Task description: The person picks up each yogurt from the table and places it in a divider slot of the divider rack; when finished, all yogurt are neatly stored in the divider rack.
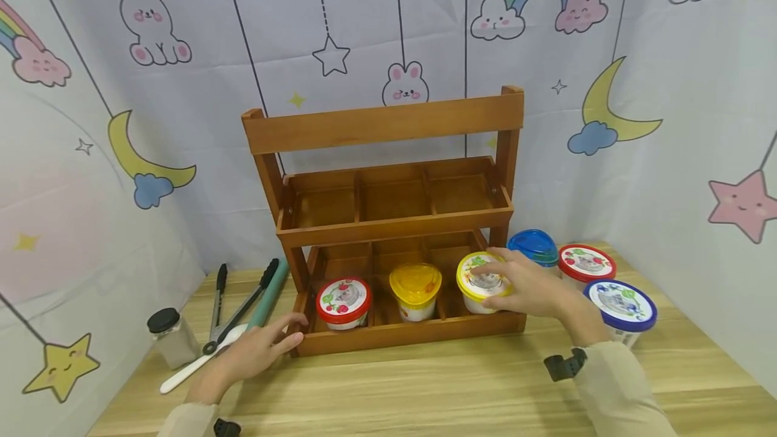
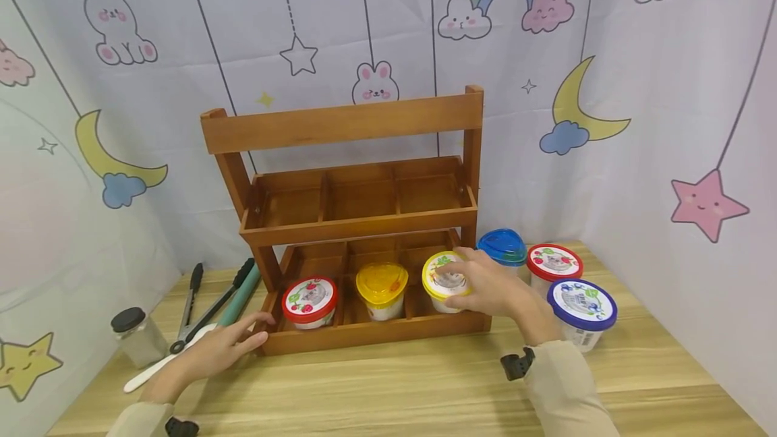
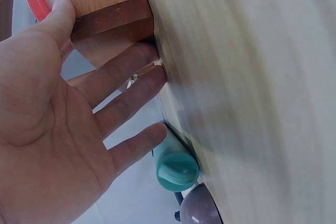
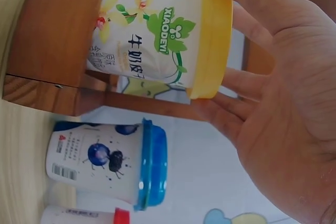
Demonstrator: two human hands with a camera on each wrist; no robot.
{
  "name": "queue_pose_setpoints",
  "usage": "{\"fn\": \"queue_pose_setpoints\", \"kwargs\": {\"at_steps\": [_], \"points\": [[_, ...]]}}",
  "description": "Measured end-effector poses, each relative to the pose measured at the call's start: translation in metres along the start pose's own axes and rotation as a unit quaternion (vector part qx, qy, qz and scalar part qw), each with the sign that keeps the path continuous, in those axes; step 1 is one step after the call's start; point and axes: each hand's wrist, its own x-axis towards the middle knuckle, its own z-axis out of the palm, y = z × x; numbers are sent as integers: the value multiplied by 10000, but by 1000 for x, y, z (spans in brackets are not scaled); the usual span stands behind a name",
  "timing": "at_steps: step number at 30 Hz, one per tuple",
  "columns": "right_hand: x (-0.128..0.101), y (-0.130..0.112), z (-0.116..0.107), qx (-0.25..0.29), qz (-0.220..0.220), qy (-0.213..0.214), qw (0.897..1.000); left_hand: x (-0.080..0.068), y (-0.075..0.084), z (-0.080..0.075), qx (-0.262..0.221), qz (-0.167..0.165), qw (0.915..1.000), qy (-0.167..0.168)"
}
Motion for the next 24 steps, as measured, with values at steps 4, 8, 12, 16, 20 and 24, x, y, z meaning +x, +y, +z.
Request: {"fn": "queue_pose_setpoints", "kwargs": {"at_steps": [4, 8, 12, 16, 20, 24], "points": [[2, 3, 6, -26, -12, -21, 10000, 0, 1, 0, -11, -23, 10000, -7], [4, 6, 11, -76, -45, -1, 10000, 0, 2, 0, 7, -32, 10000, -13], [5, 9, 14, -72, -83, -7, 9999, 0, 2, -1, 9, -41, 10000, -4], [6, 13, 17, 37, -16, -137, 9999, 0, 3, -1, -15, -48, 10000, 8], [6, 14, 20, 162, 86, -258, 9995, 0, 3, 0, -23, -45, 10000, -1], [7, 14, 21, 199, 158, -303, 9992, -1, 2, 0, -22, -30, 10000, 2]]}}
